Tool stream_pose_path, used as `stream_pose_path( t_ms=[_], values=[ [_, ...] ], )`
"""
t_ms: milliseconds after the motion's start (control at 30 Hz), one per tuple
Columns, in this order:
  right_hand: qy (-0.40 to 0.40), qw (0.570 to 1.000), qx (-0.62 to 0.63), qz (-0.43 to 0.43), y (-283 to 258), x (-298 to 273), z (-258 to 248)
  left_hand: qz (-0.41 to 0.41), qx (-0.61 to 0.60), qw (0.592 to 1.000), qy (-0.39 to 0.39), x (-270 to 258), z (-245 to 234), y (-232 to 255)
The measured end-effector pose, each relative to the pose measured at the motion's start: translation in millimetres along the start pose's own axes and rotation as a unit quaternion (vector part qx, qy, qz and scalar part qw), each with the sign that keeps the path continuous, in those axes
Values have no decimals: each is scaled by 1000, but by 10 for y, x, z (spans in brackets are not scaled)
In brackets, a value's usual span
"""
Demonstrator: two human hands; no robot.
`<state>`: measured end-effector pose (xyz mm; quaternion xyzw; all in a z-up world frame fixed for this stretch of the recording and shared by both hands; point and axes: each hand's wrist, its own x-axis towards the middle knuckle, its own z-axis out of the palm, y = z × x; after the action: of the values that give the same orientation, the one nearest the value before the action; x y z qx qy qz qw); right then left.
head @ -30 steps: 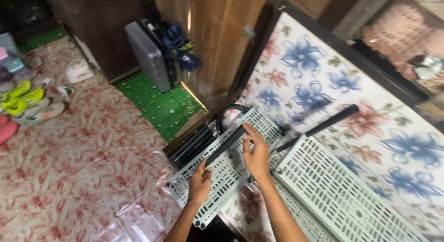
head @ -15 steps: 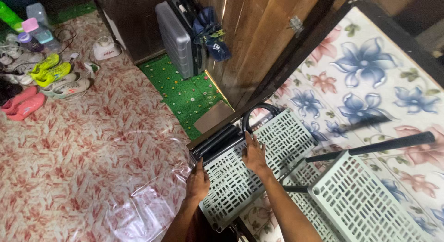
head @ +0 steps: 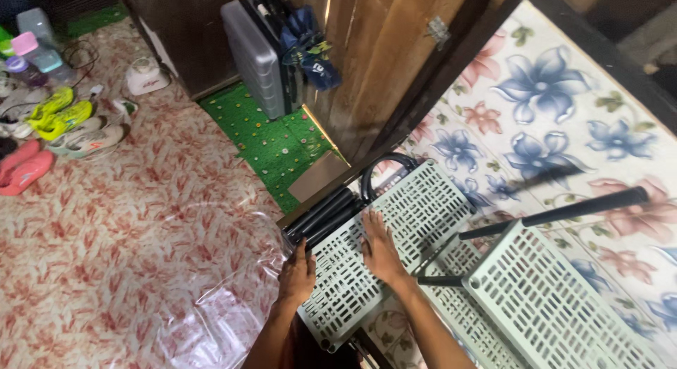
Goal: The person assembles a light green plastic table by inserting black cylindrical legs into the table's corner holes and tightening them by hand. The person then places the assembled table on a tiled surface.
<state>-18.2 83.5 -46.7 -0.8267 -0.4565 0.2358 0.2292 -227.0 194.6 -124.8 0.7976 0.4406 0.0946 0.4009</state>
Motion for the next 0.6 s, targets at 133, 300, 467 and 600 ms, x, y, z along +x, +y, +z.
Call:
stream_pose_path(
  t_ms=[133, 300, 467, 600],
  values=[
    [76, 993, 77, -38, -365, -539, -569, -80, 81, 993, -31, -39, 60, 250],
    [192, 973, 125, 11, -505, -1235, -1278, -6, 101, 994, -34, -126, 104, 783],
    [336, 936, 82, 67, -171, -1745, -1654, 170, -135, 973, -73, -412, 117, 1815],
    [323, 940, -64, 93, 290, -2023, -1738, 267, -192, 936, -124, -751, 284, 2755]
  ],
)
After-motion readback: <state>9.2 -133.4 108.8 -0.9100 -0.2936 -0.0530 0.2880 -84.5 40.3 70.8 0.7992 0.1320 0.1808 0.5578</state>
